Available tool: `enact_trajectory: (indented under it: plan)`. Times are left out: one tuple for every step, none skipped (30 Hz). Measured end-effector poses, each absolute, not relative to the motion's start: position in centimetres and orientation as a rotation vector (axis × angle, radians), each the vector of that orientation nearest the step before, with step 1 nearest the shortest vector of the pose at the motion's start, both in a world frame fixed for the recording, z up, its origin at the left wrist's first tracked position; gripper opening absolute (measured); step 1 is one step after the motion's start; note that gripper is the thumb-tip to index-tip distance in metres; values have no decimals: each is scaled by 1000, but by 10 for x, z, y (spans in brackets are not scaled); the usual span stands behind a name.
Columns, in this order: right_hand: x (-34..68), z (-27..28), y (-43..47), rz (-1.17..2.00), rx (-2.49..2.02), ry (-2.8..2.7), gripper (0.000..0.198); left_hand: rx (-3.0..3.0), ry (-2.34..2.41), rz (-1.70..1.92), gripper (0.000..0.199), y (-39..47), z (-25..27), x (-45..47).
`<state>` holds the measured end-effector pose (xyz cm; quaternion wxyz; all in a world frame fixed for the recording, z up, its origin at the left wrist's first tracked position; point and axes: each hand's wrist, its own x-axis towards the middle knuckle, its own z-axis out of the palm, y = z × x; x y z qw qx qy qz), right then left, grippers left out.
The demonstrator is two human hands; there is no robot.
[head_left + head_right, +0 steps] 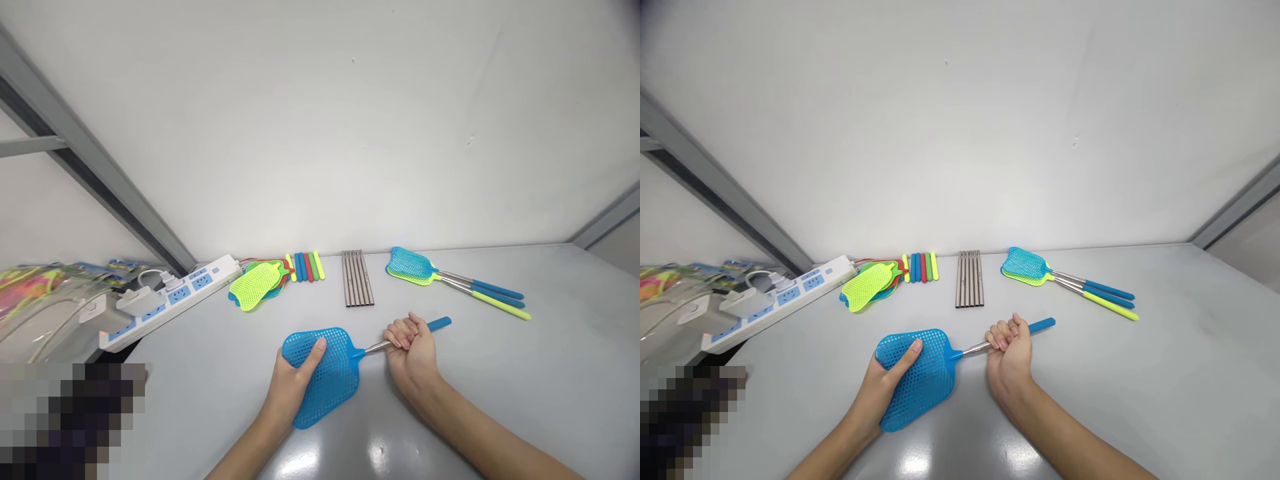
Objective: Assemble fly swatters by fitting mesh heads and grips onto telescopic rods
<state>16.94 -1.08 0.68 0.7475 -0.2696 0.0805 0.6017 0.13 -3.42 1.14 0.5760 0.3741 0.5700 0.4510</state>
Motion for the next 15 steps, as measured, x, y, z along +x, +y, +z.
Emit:
enact_trajectory:
  plan:
    - [169,7,-11,1318,-587,179,32,873,1334,1058,25,-34,11,1]
    - [169,7,-11,1319,-586,181,31,871,1335,1060,25,-35,11,2]
    - [169,7,-11,1320,-583,181,31,871,1338,1061,25,-35,11,2]
    - [168,7,-11,1318,-580,180,31,873,1341,1060,25,-35,12,2]
    - [168,7,-12,1318,-576,178,31,877,1346,1058,25,-35,12,3]
    - [168,7,-12,1319,-575,176,31,881,1349,1058,25,-36,12,4]
    - [167,6,-13,1323,-576,176,31,885,1350,1059,25,-36,12,5]
    - [167,6,-13,1327,-580,177,31,887,1348,1058,25,-36,12,5]
    - [166,6,-13,1331,-586,177,31,887,1347,1055,25,-37,12,6]
    - [166,6,-13,1332,-593,177,31,886,1347,1054,25,-37,12,7]
    - [165,6,-14,1334,-600,175,31,882,1350,1053,25,-37,11,8]
    - [165,6,-14,1332,-604,172,31,878,1358,1050,26,-38,11,8]
    - [164,7,-14,1329,-607,168,30,874,1369,1058,26,-38,10,9]
    - [164,7,-14,1327,-607,165,30,865,1386,1066,26,-38,10,9]
    - [164,7,-14,1325,-605,162,30,873,1386,1069,27,-38,9,9]
